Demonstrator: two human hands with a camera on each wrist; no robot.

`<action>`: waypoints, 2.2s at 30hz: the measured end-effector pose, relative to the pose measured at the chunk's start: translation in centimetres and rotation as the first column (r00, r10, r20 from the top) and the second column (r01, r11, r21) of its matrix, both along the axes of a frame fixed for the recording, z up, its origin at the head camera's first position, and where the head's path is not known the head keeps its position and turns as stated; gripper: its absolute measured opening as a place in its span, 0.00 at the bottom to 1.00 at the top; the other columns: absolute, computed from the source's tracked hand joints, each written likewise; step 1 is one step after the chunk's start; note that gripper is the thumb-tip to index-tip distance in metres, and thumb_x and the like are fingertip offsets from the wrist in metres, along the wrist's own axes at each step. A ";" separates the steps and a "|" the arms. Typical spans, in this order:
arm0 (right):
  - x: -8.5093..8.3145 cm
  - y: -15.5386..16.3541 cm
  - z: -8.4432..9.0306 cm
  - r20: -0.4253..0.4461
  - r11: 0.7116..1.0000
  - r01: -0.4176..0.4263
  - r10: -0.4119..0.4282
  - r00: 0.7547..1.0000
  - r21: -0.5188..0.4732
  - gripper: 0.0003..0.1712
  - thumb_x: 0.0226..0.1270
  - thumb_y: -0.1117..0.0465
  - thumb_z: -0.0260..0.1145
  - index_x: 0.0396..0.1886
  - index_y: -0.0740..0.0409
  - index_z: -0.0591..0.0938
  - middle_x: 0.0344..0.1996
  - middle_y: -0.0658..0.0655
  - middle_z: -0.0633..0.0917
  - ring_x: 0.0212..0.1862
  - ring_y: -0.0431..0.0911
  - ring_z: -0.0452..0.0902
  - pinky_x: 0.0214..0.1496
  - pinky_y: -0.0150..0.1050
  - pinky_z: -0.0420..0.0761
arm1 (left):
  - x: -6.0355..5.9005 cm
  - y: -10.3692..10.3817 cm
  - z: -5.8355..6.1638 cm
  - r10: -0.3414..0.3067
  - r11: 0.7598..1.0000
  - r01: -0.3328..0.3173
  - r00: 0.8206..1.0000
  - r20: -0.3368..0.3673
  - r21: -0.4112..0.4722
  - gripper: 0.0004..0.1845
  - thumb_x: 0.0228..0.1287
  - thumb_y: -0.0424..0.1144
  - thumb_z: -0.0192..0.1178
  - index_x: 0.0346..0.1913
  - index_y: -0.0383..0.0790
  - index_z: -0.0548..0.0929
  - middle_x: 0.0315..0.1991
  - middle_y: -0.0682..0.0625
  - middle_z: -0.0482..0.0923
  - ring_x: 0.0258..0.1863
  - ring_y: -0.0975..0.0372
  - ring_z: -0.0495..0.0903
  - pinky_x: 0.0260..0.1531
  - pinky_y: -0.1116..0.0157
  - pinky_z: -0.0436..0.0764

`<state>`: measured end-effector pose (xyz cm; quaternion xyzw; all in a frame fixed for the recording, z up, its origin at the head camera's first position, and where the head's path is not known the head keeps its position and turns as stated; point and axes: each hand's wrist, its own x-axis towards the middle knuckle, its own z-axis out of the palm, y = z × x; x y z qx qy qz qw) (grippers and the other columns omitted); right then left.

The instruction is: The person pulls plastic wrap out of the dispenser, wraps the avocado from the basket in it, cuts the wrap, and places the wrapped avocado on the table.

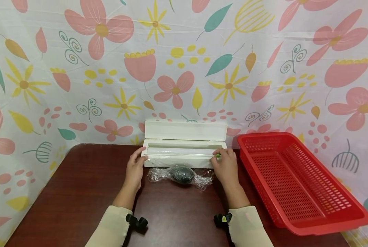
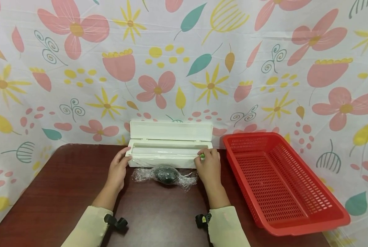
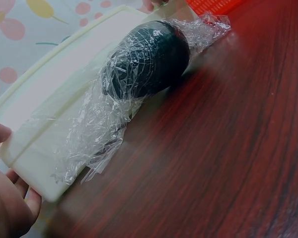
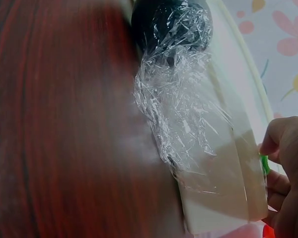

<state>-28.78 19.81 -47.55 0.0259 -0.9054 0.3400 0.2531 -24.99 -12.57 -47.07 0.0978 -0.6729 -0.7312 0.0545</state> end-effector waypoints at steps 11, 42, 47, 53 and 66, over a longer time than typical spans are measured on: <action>0.0 0.0 -0.1 -0.028 1.000 0.008 -0.008 1.000 0.000 0.08 0.54 0.65 0.68 0.35 0.58 0.85 0.39 0.63 0.78 0.46 0.61 0.72 0.50 0.52 0.73 | -1.8 -0.6 -3.2 0.004 1.000 -0.003 1.000 -0.017 0.012 0.22 0.76 0.40 0.55 0.69 0.51 0.75 0.73 0.48 0.57 0.60 0.57 0.59 0.63 0.59 0.59; -0.2 0.5 -0.1 -0.032 1.000 0.017 -0.018 0.999 -0.014 0.06 0.55 0.67 0.65 0.34 0.61 0.84 0.41 0.64 0.79 0.49 0.61 0.74 0.52 0.54 0.75 | -1.8 -0.2 -3.2 0.056 0.998 -0.055 0.997 -0.051 0.018 0.21 0.74 0.36 0.56 0.68 0.47 0.76 0.67 0.45 0.61 0.51 0.60 0.67 0.56 0.62 0.66; -0.2 0.5 -0.1 -0.023 1.000 0.018 -0.019 1.000 -0.014 0.06 0.55 0.67 0.65 0.34 0.61 0.84 0.41 0.63 0.79 0.49 0.60 0.74 0.53 0.54 0.75 | -1.7 -0.3 -3.2 0.046 0.999 -0.045 0.998 -0.049 0.019 0.21 0.74 0.37 0.55 0.67 0.49 0.77 0.68 0.45 0.61 0.53 0.58 0.63 0.57 0.61 0.63; -0.1 0.5 -0.1 -0.017 1.000 0.020 -0.021 1.000 -0.012 0.06 0.56 0.67 0.64 0.33 0.61 0.84 0.41 0.63 0.79 0.49 0.60 0.74 0.53 0.54 0.75 | -1.7 -0.4 -3.2 0.026 0.999 -0.025 0.999 -0.031 0.019 0.21 0.75 0.38 0.55 0.68 0.50 0.76 0.71 0.46 0.59 0.55 0.58 0.61 0.60 0.59 0.62; -0.3 0.7 -0.3 -0.025 1.000 0.006 -0.006 1.000 -0.010 0.04 0.58 0.67 0.64 0.32 0.61 0.85 0.40 0.63 0.80 0.49 0.60 0.75 0.54 0.53 0.75 | -1.8 -0.3 -3.3 0.040 0.999 -0.039 0.998 -0.054 0.023 0.21 0.74 0.36 0.55 0.67 0.49 0.77 0.66 0.44 0.62 0.53 0.58 0.64 0.59 0.60 0.63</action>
